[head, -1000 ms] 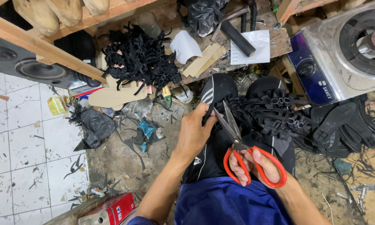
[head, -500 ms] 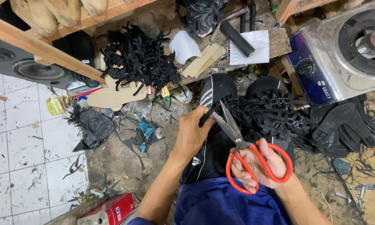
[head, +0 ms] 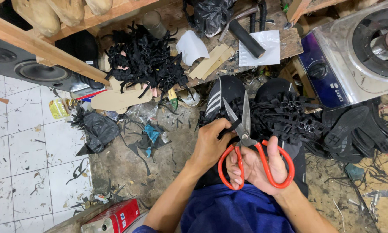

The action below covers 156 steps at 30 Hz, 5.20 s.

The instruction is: The person sits on the floor of a shoe workshop and trims black elastic strap material with red-handled scissors, cutting off excess pieces and placing the trimmed straps on a pile beside them. At the end they set the scissors on the shelf and reach toward the shelf above.

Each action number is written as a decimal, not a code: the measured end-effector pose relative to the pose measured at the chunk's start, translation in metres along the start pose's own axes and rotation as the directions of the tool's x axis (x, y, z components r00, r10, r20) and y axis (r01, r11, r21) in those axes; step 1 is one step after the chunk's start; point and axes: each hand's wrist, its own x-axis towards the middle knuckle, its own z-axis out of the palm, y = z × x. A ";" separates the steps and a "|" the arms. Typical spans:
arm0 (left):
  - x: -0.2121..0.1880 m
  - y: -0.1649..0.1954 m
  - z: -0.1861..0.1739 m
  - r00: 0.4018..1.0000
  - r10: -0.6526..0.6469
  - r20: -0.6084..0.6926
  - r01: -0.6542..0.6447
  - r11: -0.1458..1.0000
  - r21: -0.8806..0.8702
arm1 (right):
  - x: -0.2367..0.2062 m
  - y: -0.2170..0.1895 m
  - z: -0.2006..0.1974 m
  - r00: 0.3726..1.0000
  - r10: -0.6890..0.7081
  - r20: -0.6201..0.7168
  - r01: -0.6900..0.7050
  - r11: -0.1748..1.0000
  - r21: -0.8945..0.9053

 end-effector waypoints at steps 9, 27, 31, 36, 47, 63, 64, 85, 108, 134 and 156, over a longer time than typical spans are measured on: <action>0.004 -0.022 0.012 0.966 0.251 -0.068 -0.252 0.968 0.002 | -0.003 0.002 0.010 0.998 -0.037 -0.060 0.037 0.999 -0.008; 0.034 -0.070 -0.021 0.936 -0.244 -0.254 0.101 0.878 -0.469 | -0.039 -0.022 -0.027 0.890 -0.399 -0.219 0.331 0.898 -0.291; 0.093 -0.116 -0.094 0.888 -0.157 -0.432 -0.038 0.912 -0.409 | -0.045 -0.011 -0.031 0.848 -0.419 -0.323 0.310 0.888 -0.339; 0.184 -0.169 -0.199 0.828 -0.069 -0.556 0.216 0.955 0.204 | -0.056 -0.009 -0.047 0.816 -0.438 -0.377 0.306 0.881 -0.361; 0.119 -0.191 -0.136 0.731 0.087 -0.677 0.207 0.917 0.341 | -0.067 -0.012 -0.058 0.671 -0.560 -0.485 0.298 0.803 -0.516; 0.012 -0.068 -0.023 0.929 -0.151 -0.339 0.171 0.985 0.029 | -0.060 -0.022 -0.030 0.571 -0.638 -0.517 0.258 0.737 -0.624; 0.012 -0.052 -0.020 0.963 -0.038 -0.266 0.079 0.986 0.147 | -0.059 -0.021 -0.031 0.576 -0.638 -0.511 0.257 0.734 -0.629; 0.009 -0.037 -0.028 0.926 -0.359 -0.117 0.338 0.926 -0.169 | -0.030 0.018 -0.023 0.923 -0.277 -0.267 0.050 0.775 -0.630; 0.016 -0.002 -0.027 0.998 -0.018 -0.067 0.016 1.000 -0.021 | -0.001 0.019 -0.043 0.903 -0.323 -0.283 0.046 0.728 -0.684; 0.011 0.014 -0.024 0.986 -0.069 -0.155 0.060 0.996 -0.060 | -0.009 -0.004 0.003 0.931 -0.305 -0.202 -0.001 0.550 -0.835; 0.016 0.032 -0.028 0.985 0.172 -0.005 -0.172 0.985 0.006 | -0.029 -0.012 0.013 0.935 -0.319 -0.154 0.104 0.663 -0.742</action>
